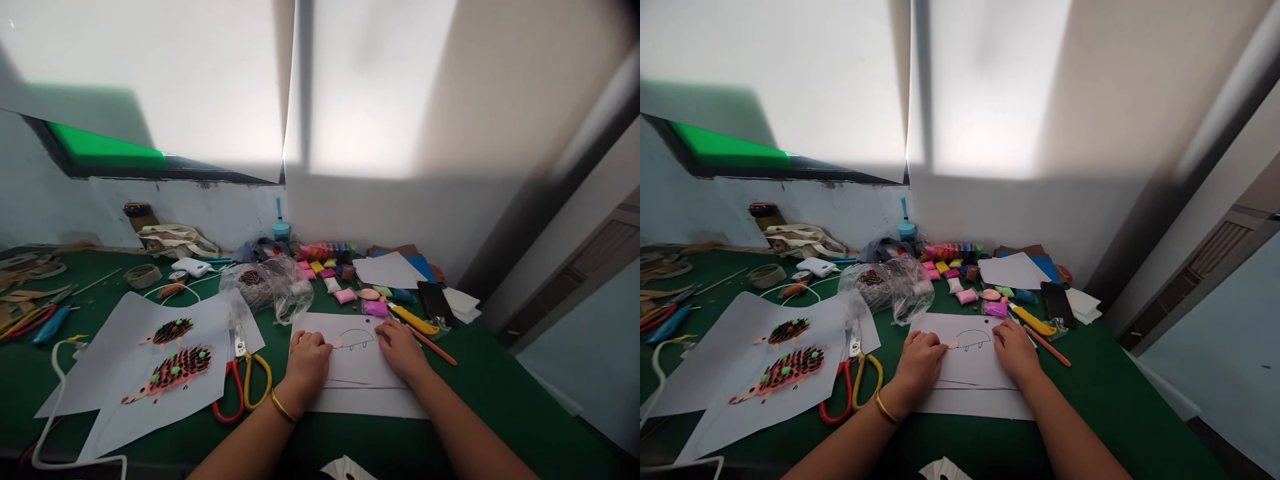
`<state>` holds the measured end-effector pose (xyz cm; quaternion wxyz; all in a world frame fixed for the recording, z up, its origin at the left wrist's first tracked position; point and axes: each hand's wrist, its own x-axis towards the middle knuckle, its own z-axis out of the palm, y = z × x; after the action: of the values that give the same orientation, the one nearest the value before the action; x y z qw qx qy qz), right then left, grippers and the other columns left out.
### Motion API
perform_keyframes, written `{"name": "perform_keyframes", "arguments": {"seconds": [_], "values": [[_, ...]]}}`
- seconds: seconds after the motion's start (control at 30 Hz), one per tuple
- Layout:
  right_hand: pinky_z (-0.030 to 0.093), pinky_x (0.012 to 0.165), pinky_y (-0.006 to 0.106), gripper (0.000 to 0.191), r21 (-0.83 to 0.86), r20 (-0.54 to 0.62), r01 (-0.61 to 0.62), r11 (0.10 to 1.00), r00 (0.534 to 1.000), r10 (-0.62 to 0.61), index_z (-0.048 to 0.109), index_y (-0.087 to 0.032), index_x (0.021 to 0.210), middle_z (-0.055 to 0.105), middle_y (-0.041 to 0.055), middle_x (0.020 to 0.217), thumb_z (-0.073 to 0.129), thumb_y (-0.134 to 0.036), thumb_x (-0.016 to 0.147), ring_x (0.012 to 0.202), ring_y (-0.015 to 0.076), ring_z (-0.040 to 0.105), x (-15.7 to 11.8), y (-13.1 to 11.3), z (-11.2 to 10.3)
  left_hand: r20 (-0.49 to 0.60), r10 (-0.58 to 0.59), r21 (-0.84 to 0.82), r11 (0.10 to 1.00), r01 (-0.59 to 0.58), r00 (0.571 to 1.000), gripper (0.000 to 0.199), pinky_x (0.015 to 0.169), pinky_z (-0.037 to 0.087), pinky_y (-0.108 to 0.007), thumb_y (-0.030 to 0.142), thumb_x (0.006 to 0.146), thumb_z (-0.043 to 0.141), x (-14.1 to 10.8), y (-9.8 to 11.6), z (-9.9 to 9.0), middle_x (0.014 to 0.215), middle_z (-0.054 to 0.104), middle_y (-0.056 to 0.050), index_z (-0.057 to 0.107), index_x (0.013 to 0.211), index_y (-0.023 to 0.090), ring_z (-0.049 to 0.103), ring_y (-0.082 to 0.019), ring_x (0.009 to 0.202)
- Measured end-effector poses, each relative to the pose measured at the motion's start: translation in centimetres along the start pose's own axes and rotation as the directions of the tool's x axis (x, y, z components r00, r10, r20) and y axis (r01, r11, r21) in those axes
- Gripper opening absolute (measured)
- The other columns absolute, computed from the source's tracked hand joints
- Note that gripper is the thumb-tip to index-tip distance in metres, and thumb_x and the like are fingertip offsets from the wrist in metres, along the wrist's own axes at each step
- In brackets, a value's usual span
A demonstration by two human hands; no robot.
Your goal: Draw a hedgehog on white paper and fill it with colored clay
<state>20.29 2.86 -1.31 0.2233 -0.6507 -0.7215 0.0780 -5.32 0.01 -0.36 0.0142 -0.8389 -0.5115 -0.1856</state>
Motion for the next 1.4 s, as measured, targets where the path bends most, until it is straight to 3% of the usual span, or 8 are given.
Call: {"name": "perform_keyframes", "arguments": {"seconds": [0.2, 0.3, 0.43, 1.17, 1.4], "values": [[0.040, 0.094, 0.031, 0.031, -0.002, 0.021, -0.003, 1.000, 1.000, 0.003, 0.071, -0.020, 0.102, 0.063, 0.0068, 0.112, 0.046, -0.021, 0.084, 0.106, 0.0214, 0.055, -0.1, -0.2, -0.3, 0.005, -0.023, 0.008, 1.000, 0.023, 1.000, 0.030, 0.101, 0.028, -0.041, 0.012, 0.089, 0.047, 0.1, 0.1, 0.0, 0.096, 0.064, -0.005, 0.067, 0.107, 0.025, 0.055, -0.020, 0.092], [0.040, 0.093, 0.032, 0.031, -0.011, 0.008, 0.007, 1.000, 1.000, -0.007, 0.071, -0.020, 0.100, 0.064, 0.0070, 0.111, 0.045, -0.021, 0.085, 0.106, 0.0217, 0.056, -0.1, -0.3, -0.3, 0.012, -0.019, 0.013, 1.000, 0.019, 1.000, 0.038, 0.102, 0.026, -0.043, 0.011, 0.090, 0.046, 0.1, 0.3, 0.0, 0.098, 0.062, -0.004, 0.062, 0.118, 0.030, 0.053, -0.021, 0.093], [0.041, 0.092, 0.032, 0.030, -0.005, 0.011, 0.002, 1.000, 1.000, -0.002, 0.071, -0.020, 0.101, 0.064, 0.0068, 0.112, 0.045, -0.022, 0.085, 0.106, 0.0219, 0.056, -0.1, -0.2, -0.2, 0.056, 0.019, 0.034, 0.999, -0.021, 0.998, 0.037, 0.106, 0.021, -0.047, 0.016, 0.092, 0.044, 0.2, 0.5, -0.2, 0.097, 0.059, -0.003, 0.062, 0.118, 0.036, 0.051, -0.021, 0.093], [0.040, 0.094, 0.032, 0.029, -0.025, 0.012, 0.003, 1.000, 1.000, -0.002, 0.071, -0.020, 0.101, 0.063, 0.0067, 0.112, 0.046, -0.022, 0.085, 0.106, 0.0219, 0.056, -0.1, -0.1, 0.1, 0.076, 0.013, 0.083, 0.996, -0.020, 0.997, 0.028, 0.106, 0.019, -0.049, 0.017, 0.090, 0.047, 1.6, 0.6, 0.8, 0.096, 0.056, -0.005, 0.065, 0.106, 0.031, 0.049, -0.023, 0.093], [0.041, 0.091, 0.031, 0.030, -0.035, 0.001, 0.010, 0.999, 1.000, -0.010, 0.071, -0.020, 0.101, 0.063, 0.0068, 0.112, 0.046, -0.022, 0.084, 0.106, 0.0222, 0.055, -0.1, 0.0, 0.1, 0.042, 0.029, 0.083, 0.996, -0.032, 0.999, 0.038, 0.106, 0.020, -0.049, 0.016, 0.092, 0.044, 1.3, 0.5, 0.9, 0.098, 0.056, -0.005, 0.059, 0.120, 0.035, 0.049, -0.023, 0.094]]}}
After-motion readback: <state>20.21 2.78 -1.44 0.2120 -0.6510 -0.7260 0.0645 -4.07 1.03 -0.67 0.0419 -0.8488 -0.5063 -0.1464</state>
